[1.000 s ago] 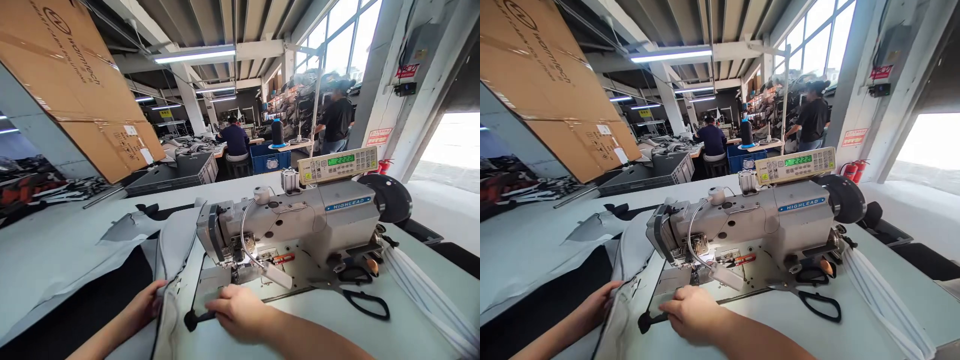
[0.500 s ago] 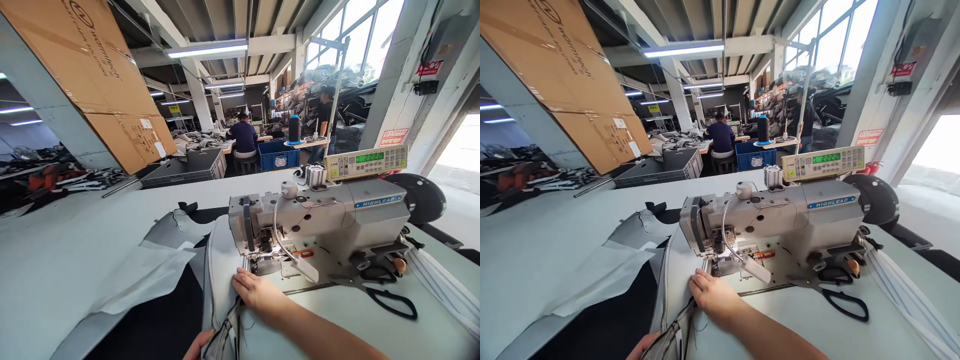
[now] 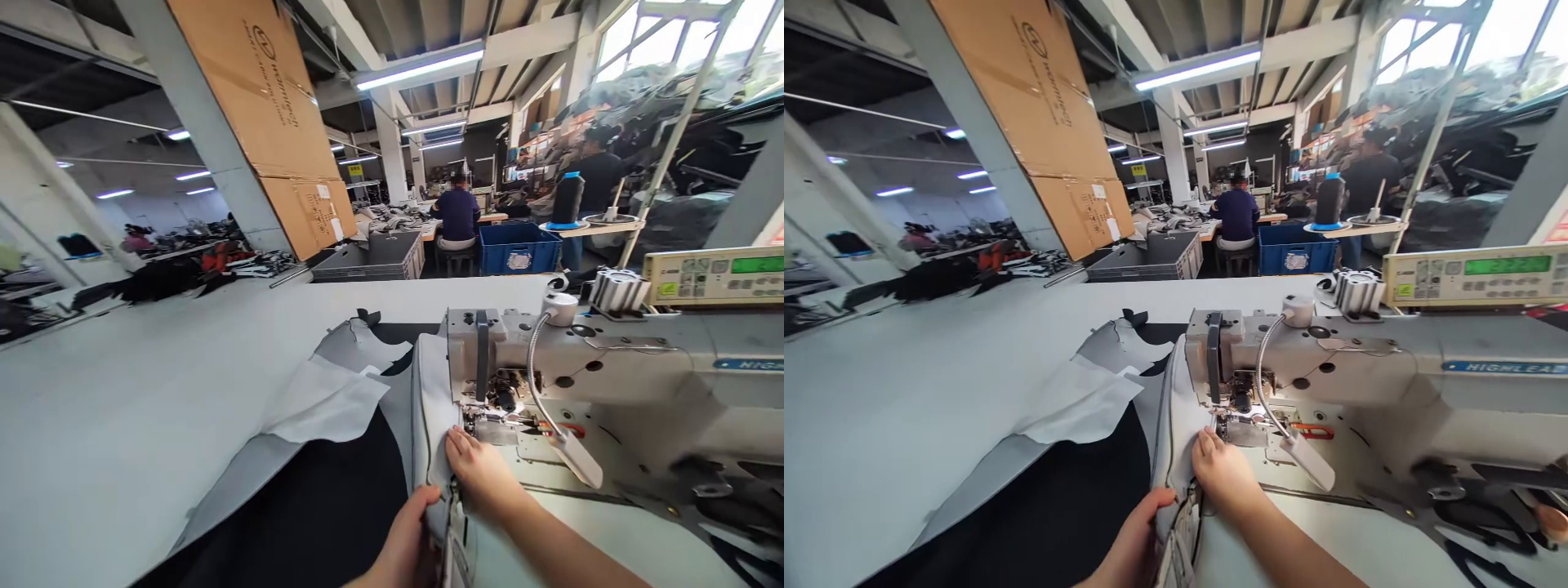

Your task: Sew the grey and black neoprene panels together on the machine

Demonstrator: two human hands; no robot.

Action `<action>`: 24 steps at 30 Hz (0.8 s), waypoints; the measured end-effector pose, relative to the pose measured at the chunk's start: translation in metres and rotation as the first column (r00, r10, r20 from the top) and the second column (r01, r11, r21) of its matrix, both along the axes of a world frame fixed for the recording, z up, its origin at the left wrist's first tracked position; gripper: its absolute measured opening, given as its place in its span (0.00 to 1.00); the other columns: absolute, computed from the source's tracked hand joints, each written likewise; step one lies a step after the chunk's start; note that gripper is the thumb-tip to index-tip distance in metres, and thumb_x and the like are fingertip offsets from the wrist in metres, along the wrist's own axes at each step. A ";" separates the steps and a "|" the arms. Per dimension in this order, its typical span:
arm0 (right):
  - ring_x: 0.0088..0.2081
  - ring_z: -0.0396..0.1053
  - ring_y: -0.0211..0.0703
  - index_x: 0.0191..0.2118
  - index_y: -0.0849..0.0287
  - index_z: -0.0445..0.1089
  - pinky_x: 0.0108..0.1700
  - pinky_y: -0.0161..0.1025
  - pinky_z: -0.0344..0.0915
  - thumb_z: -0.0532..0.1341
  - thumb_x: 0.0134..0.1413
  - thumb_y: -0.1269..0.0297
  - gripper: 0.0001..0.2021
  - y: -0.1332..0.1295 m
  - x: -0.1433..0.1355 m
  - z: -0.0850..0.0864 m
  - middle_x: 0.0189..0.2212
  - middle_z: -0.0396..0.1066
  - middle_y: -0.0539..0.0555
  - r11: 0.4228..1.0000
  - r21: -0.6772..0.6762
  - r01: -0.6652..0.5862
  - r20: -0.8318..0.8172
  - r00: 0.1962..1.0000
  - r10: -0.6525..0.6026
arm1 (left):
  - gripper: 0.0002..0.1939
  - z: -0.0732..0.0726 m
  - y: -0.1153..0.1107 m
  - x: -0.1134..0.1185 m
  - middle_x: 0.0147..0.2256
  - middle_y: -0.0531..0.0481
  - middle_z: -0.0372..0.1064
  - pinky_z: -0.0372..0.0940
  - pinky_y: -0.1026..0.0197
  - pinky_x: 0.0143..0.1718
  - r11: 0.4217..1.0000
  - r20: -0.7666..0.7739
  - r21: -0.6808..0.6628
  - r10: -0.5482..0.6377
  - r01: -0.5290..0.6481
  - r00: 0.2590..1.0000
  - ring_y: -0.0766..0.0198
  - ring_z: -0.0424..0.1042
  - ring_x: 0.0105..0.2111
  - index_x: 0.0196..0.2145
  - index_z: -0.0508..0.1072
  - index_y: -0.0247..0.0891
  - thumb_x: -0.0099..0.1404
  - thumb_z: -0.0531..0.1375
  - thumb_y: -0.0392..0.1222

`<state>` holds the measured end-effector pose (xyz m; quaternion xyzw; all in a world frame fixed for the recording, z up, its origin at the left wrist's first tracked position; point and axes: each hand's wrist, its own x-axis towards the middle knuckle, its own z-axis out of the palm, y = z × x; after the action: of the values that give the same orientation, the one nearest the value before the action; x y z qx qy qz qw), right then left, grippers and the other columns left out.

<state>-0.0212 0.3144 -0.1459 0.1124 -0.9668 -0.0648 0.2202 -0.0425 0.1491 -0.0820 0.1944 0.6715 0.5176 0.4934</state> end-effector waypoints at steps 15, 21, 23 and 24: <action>0.46 0.73 0.51 0.42 0.64 0.74 0.37 0.38 0.73 0.56 0.53 0.75 0.12 -0.003 0.013 0.008 0.41 0.76 0.62 1.000 0.026 0.008 0.070 0.997 -0.009 | 0.14 0.061 0.046 -0.046 0.50 0.45 0.70 0.58 0.53 0.54 0.895 -0.882 -0.371 -0.423 0.246 0.209 0.53 0.65 0.53 0.45 0.73 0.40 0.64 0.53 0.35; 0.48 0.69 0.52 0.50 0.70 0.70 0.42 0.43 0.70 0.51 0.57 0.77 0.17 -0.001 0.039 0.019 0.49 0.70 0.68 0.995 -0.087 -0.037 0.167 0.985 0.051 | 0.22 0.023 0.044 -0.061 0.62 0.46 0.55 0.58 0.44 0.52 0.838 -0.837 -0.545 -0.546 0.035 0.038 0.48 0.59 0.56 0.55 0.70 0.49 0.64 0.53 0.37; 0.41 0.70 0.50 0.52 0.71 0.68 0.36 0.43 0.69 0.52 0.56 0.75 0.18 0.000 0.048 0.021 0.51 0.69 0.68 0.992 -0.115 -0.047 0.184 0.981 0.068 | 0.23 0.025 0.044 -0.058 0.63 0.46 0.54 0.58 0.45 0.51 0.827 -0.825 -0.562 -0.562 0.020 0.053 0.47 0.58 0.55 0.56 0.69 0.49 0.64 0.53 0.39; 0.38 0.69 0.48 0.52 0.71 0.68 0.33 0.42 0.68 0.53 0.56 0.74 0.19 0.000 0.052 0.022 0.51 0.69 0.67 0.992 -0.117 -0.042 0.186 0.980 0.064 | 0.23 0.026 0.046 -0.056 0.63 0.46 0.54 0.58 0.45 0.51 0.822 -0.819 -0.570 -0.570 0.020 0.062 0.47 0.58 0.55 0.57 0.68 0.49 0.64 0.54 0.40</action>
<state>0.0306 0.3146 -0.1239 0.1311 -0.9821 0.0067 0.1348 -0.0990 0.1954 -0.0558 0.5105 0.8579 -0.0116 0.0573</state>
